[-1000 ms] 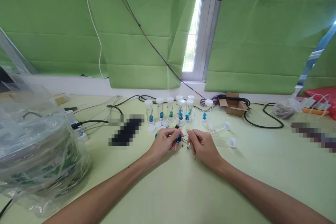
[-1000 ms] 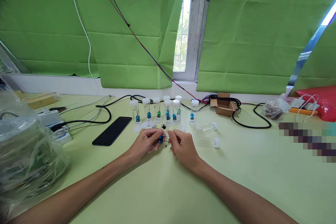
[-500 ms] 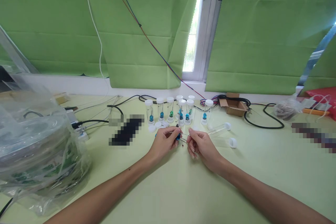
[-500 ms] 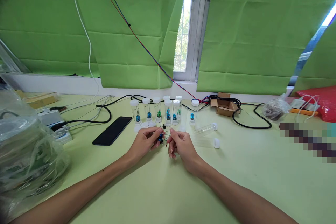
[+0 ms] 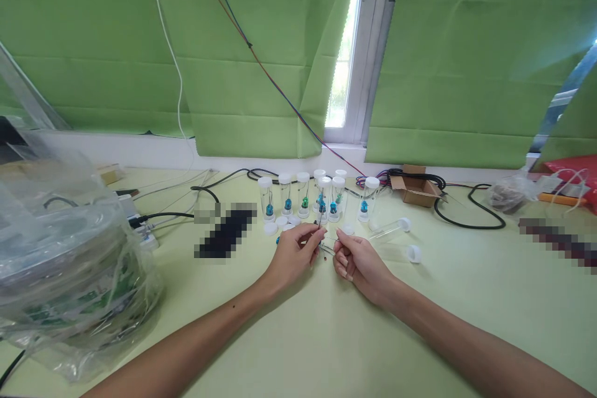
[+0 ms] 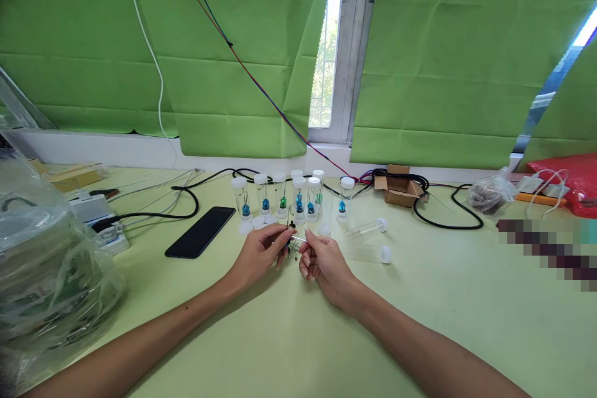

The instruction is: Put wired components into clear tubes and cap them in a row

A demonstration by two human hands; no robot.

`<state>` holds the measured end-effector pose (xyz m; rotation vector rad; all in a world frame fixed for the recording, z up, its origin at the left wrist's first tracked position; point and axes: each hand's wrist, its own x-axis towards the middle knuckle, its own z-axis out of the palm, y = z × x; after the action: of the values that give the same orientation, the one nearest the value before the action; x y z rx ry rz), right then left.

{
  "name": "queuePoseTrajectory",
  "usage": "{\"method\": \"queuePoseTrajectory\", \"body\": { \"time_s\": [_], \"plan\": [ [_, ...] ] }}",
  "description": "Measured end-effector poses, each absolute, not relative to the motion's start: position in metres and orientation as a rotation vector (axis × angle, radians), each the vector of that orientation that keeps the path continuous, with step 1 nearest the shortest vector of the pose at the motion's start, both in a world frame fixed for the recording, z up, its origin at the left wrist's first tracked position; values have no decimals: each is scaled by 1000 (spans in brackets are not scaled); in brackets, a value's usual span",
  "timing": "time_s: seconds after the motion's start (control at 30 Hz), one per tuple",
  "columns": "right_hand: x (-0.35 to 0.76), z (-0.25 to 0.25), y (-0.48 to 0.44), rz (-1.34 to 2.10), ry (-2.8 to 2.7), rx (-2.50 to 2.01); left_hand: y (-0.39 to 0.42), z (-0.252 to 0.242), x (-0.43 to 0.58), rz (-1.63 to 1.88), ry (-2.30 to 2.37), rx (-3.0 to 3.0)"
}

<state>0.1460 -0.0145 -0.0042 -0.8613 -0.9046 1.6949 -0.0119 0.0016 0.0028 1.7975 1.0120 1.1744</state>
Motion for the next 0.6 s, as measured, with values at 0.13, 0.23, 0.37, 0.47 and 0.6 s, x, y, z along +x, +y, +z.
{"method": "queuePoseTrajectory", "body": {
  "time_s": [0.13, 0.23, 0.37, 0.47, 0.6],
  "plan": [
    [147, -4, -14, 1684, -897, -857, 2, 1, -12, 1154, 1005, 1772],
    [148, -3, -13, 1653, -916, -866, 1, 1, -12, 1139, 977, 1764],
    [148, -3, -14, 1604, -949, -903, 1, 3, -12, 1127, 958, 1729],
    [147, -3, -14, 1599, -962, -912, 0, 4, -12, 1104, 951, 1692],
    [147, -4, -13, 1607, -978, -919, 0, 5, -11, 1095, 920, 1638]
  ]
}}
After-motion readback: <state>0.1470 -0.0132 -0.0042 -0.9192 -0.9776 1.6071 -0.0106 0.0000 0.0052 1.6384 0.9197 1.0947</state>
